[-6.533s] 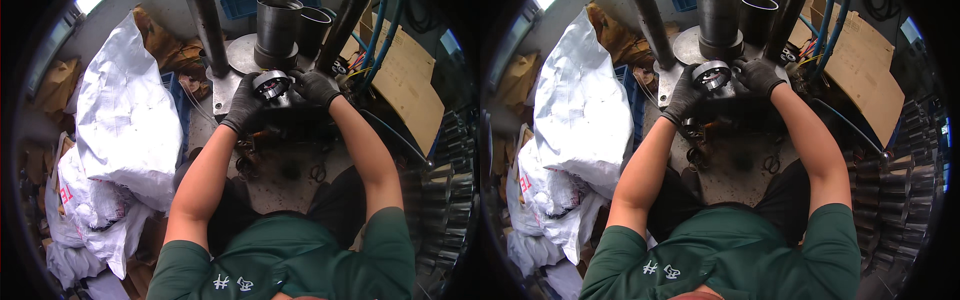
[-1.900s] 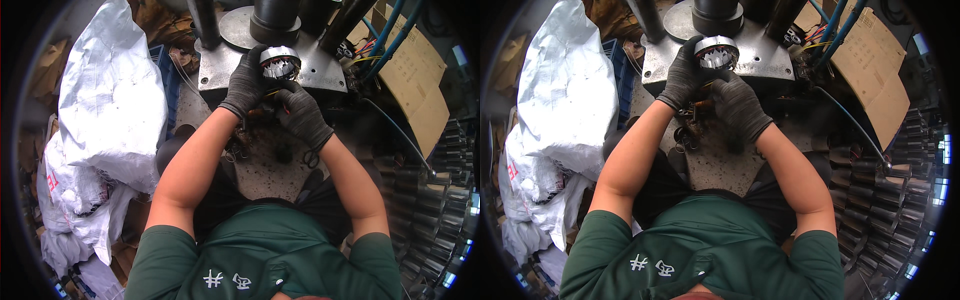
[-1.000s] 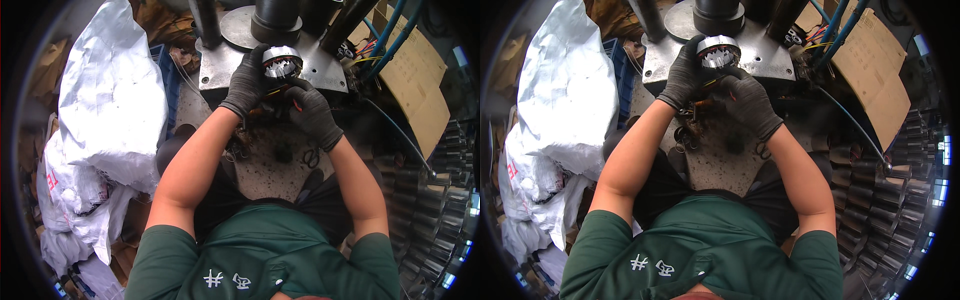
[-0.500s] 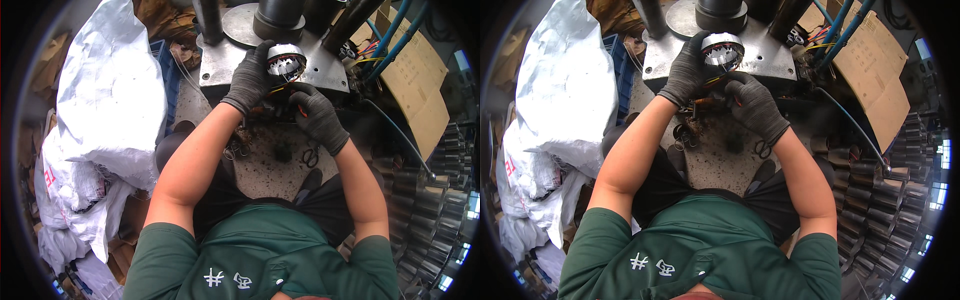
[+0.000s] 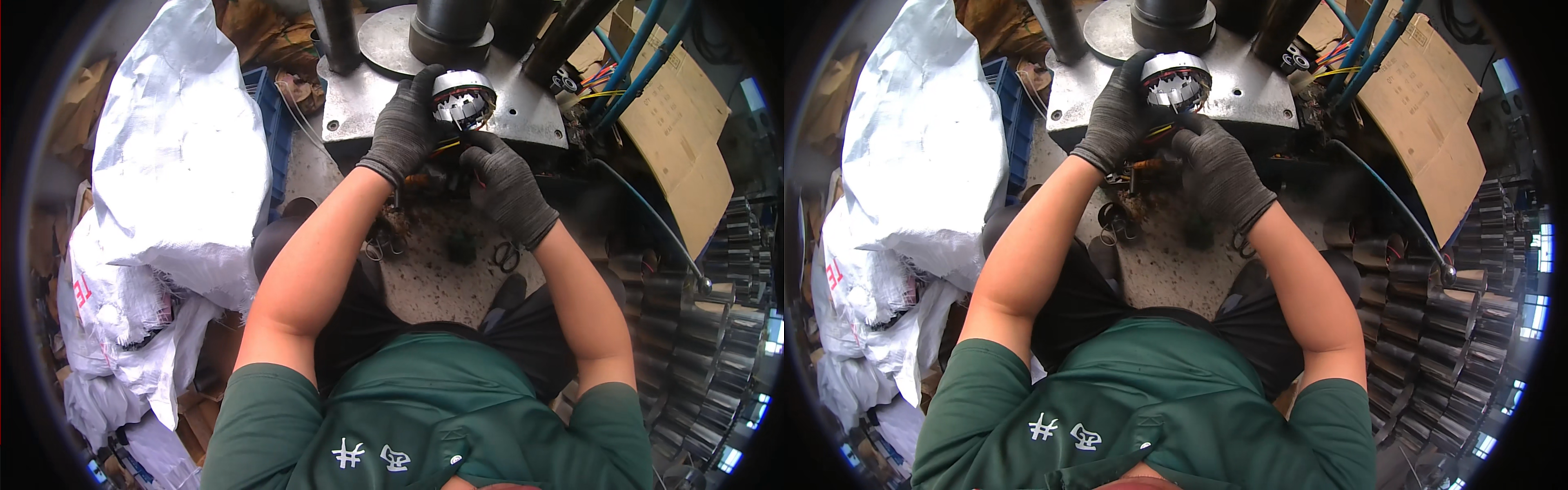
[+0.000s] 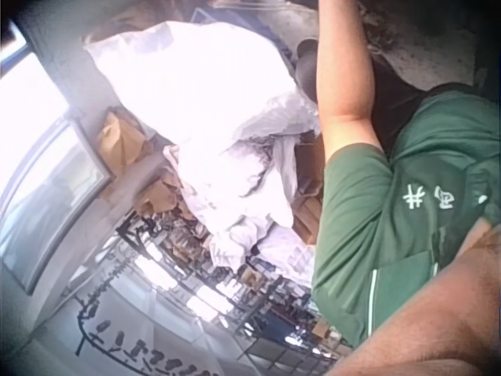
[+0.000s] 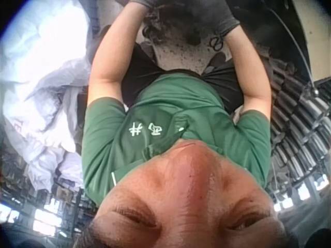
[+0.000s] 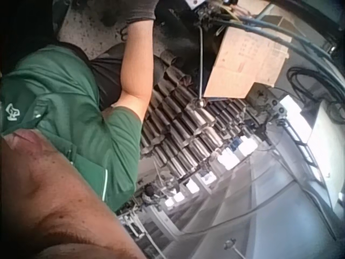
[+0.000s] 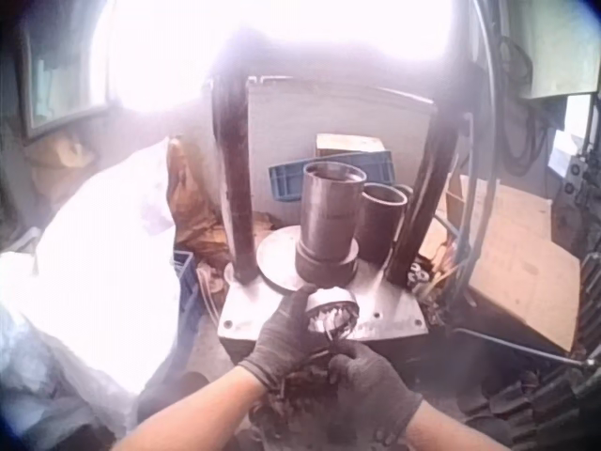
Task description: Assemble a motor stator into a metal housing using a hydraulic press and manual tools.
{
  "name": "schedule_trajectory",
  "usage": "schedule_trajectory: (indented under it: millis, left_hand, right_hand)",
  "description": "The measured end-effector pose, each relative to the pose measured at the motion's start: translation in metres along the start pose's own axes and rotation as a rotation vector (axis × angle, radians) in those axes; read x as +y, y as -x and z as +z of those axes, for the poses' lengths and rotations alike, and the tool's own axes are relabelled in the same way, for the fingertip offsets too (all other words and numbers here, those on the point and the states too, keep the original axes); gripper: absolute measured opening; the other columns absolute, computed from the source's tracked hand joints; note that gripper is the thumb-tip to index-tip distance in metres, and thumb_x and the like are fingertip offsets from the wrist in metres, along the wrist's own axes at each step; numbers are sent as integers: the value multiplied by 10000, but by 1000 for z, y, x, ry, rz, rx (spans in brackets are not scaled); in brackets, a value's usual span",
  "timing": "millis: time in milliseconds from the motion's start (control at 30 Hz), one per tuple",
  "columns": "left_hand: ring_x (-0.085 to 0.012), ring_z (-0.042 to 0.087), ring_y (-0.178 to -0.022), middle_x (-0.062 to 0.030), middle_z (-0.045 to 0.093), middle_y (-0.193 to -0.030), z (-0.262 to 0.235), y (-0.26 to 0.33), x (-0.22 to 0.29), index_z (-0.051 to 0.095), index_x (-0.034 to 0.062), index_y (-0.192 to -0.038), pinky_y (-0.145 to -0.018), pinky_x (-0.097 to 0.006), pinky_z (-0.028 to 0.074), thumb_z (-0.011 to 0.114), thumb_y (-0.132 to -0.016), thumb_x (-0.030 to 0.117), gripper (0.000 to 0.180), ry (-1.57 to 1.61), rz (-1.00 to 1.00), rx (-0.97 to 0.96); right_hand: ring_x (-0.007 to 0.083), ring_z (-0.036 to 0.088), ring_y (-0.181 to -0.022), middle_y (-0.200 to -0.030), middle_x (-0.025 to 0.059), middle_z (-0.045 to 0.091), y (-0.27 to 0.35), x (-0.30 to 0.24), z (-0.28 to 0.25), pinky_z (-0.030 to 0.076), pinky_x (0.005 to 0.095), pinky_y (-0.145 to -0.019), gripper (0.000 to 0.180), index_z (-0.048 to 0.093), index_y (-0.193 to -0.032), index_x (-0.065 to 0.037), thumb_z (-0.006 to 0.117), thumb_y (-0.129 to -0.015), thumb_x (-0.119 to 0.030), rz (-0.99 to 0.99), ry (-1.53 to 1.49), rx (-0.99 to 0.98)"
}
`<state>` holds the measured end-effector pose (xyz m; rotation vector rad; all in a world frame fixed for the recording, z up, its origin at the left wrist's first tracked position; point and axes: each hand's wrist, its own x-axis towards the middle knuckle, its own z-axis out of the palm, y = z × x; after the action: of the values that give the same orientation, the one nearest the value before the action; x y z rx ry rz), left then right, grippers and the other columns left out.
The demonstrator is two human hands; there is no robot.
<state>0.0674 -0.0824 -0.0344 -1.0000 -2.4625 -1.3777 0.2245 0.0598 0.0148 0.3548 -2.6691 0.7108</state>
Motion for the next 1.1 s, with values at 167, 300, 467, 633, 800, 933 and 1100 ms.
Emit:
schedule_trajectory:
  millis: [167,300,467,633,800,933,1100]
  left_hand:
    - [-434,677,-1123,-229,605,-1287,-5,2,4,415,210,-1514,-956,-515,571,876,-785,306,868,-70,-14,-3]
    - [-434,682,-1123,-230,606,-1282,-4,1,5,420,218,-1512,-957,-512,573,871,-790,303,855,-53,-23,-3]
    - [-438,676,-1131,-239,604,-1280,-6,1,7,429,207,-1505,-958,-515,570,874,-787,295,849,-41,-33,-12]
    - [-430,668,-1151,-239,607,-1282,-5,0,10,439,193,-1499,-970,-511,568,879,-778,297,852,-79,-10,-5]
    - [-411,658,-1179,-222,619,-1296,-8,3,8,450,179,-1496,-995,-496,562,893,-760,295,867,-47,-19,12]
    - [-356,677,-1196,-226,630,-1314,-10,-1,18,470,117,-1482,-993,-429,568,935,-738,304,898,-18,-31,-22]
    - [-385,672,-1185,-232,629,-1302,-13,0,19,461,132,-1479,-996,-450,563,933,-738,303,894,-115,-54,-26]
  right_hand:
    - [404,683,-1049,-1184,199,674,-1,-4,-1,578,474,-916,249,718,-1075,-43,669,-835,0,2,2,7]
    - [405,683,-1037,-1175,195,675,-3,0,3,579,476,-913,242,713,-1067,-43,675,-831,-10,-11,23,12]
    - [406,683,-1032,-1164,197,676,-2,-4,2,580,476,-910,246,712,-1071,-44,690,-826,-25,-4,48,-7]
    - [423,676,-1124,-1285,227,659,-3,5,5,578,463,-936,295,688,-1047,-30,676,-757,26,54,4,-15]
    - [408,687,-1109,-1275,210,666,12,-7,-7,581,454,-933,299,697,-1052,-32,681,-758,22,37,-22,-47]
    - [391,703,-1083,-1274,194,674,14,0,-16,589,436,-912,296,693,-1028,-40,679,-744,43,-13,-73,96]
    - [389,678,-1174,-1317,195,655,15,10,-10,567,422,-985,345,686,-1068,-8,651,-736,76,77,-105,16]
